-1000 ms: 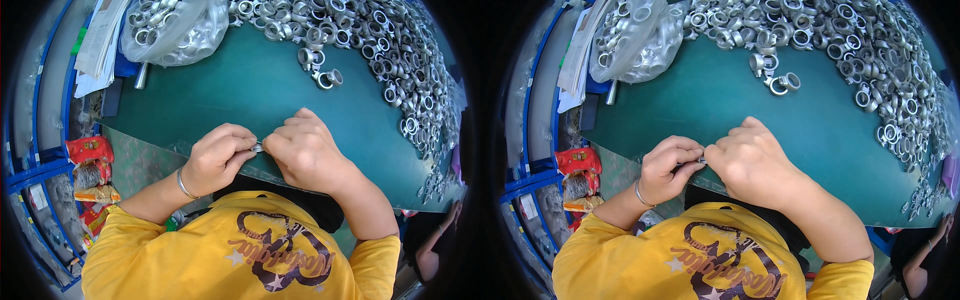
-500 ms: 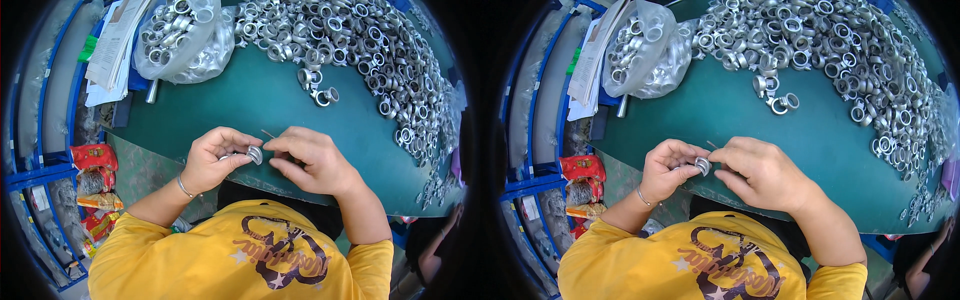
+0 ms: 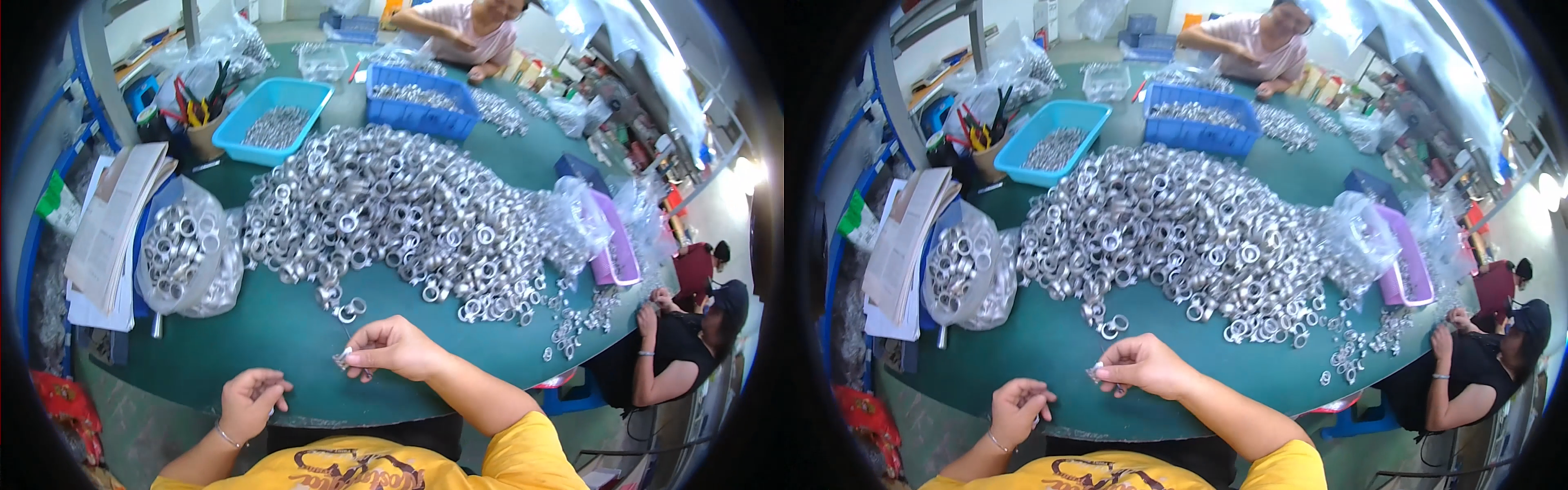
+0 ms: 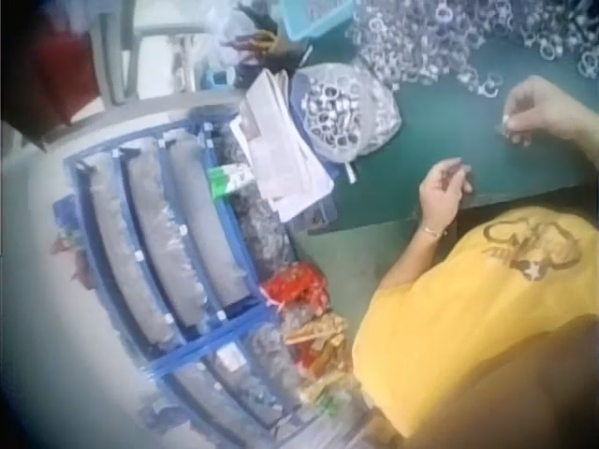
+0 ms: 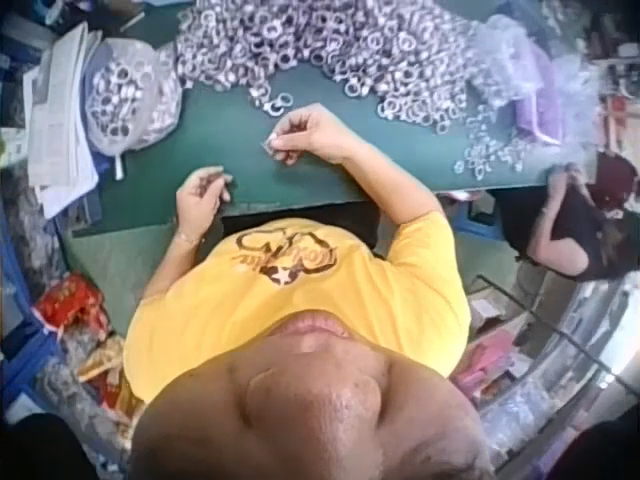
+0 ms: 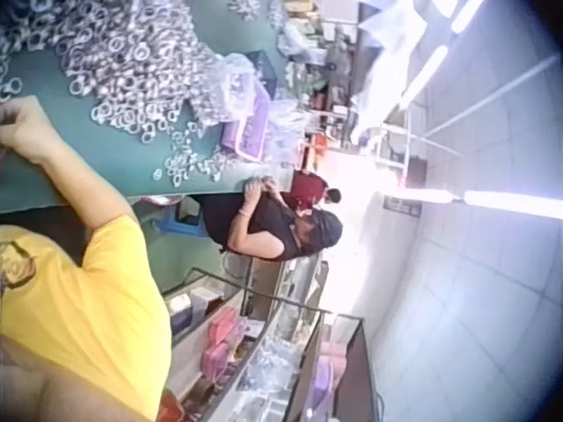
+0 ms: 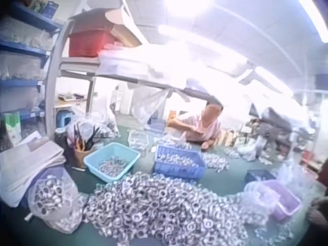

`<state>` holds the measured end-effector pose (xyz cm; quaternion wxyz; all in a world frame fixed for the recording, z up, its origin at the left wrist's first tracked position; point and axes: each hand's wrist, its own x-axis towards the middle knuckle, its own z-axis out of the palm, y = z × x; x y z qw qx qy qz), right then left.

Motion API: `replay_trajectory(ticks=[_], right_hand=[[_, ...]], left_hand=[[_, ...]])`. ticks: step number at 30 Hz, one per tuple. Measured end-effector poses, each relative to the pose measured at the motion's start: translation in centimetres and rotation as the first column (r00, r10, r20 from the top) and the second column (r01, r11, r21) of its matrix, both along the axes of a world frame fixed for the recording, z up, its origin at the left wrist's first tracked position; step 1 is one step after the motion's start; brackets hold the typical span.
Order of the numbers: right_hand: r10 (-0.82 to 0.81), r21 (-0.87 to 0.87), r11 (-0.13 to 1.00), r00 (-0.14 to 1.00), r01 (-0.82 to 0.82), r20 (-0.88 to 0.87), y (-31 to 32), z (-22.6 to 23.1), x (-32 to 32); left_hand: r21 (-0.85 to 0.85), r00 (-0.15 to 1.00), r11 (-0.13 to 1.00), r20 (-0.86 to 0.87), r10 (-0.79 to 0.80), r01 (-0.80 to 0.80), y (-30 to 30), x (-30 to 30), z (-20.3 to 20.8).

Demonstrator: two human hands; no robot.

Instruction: The person assembles metal components by hand, inserting small metal pins into ring-shaped parts and placing the finished assemblies onto the work table.

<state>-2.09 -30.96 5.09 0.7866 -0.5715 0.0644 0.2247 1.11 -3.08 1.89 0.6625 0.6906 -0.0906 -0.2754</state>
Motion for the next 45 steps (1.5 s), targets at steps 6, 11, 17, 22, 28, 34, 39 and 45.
replay_trajectory(ticks=[6,11,17,22,28,34,39,45], right_hand=[[-0.228,-0.027,0.974,0.967,0.226,-0.118,-6.4,2.7,0.4],[-0.442,-0.084,0.893,0.897,0.441,0.008,-12.1,5.6,2.6],[-0.692,-0.150,0.623,0.630,0.768,0.352,-20.7,9.4,7.8],[-0.859,-0.126,0.369,0.390,0.921,0.332,-27.2,10.1,11.4],[-0.795,-0.480,0.393,0.552,0.784,0.252,-31.2,8.3,12.8],[-0.815,-0.476,0.326,0.498,0.817,0.296,-35.7,7.8,16.4],[-0.872,-0.089,0.098,0.129,0.991,0.471,-37.4,8.3,18.4],[-0.907,-0.213,0.136,0.208,0.967,0.365,-37.8,5.4,14.9]], left_hand=[[-0.062,0.999,0.998,0.040,-0.005,0.007,0.1,0.0,-1.2],[-0.066,0.999,0.997,0.020,0.027,-0.026,0.5,-0.1,-0.8],[-0.112,0.999,0.993,-0.008,0.047,-0.047,0.3,-0.2,-1.4],[-0.081,0.994,0.994,0.072,0.077,-0.071,0.4,-0.5,-2.6],[0.031,0.918,0.999,0.397,0.017,-0.032,0.4,-1.1,-2.0],[0.045,0.805,0.996,0.592,0.034,-0.075,-0.5,-1.0,-0.8],[0.060,0.772,0.991,0.633,0.056,-0.121,-1.0,-1.2,-0.5],[0.083,0.775,0.990,0.630,0.039,-0.117,-1.0,-1.2,-0.2]])
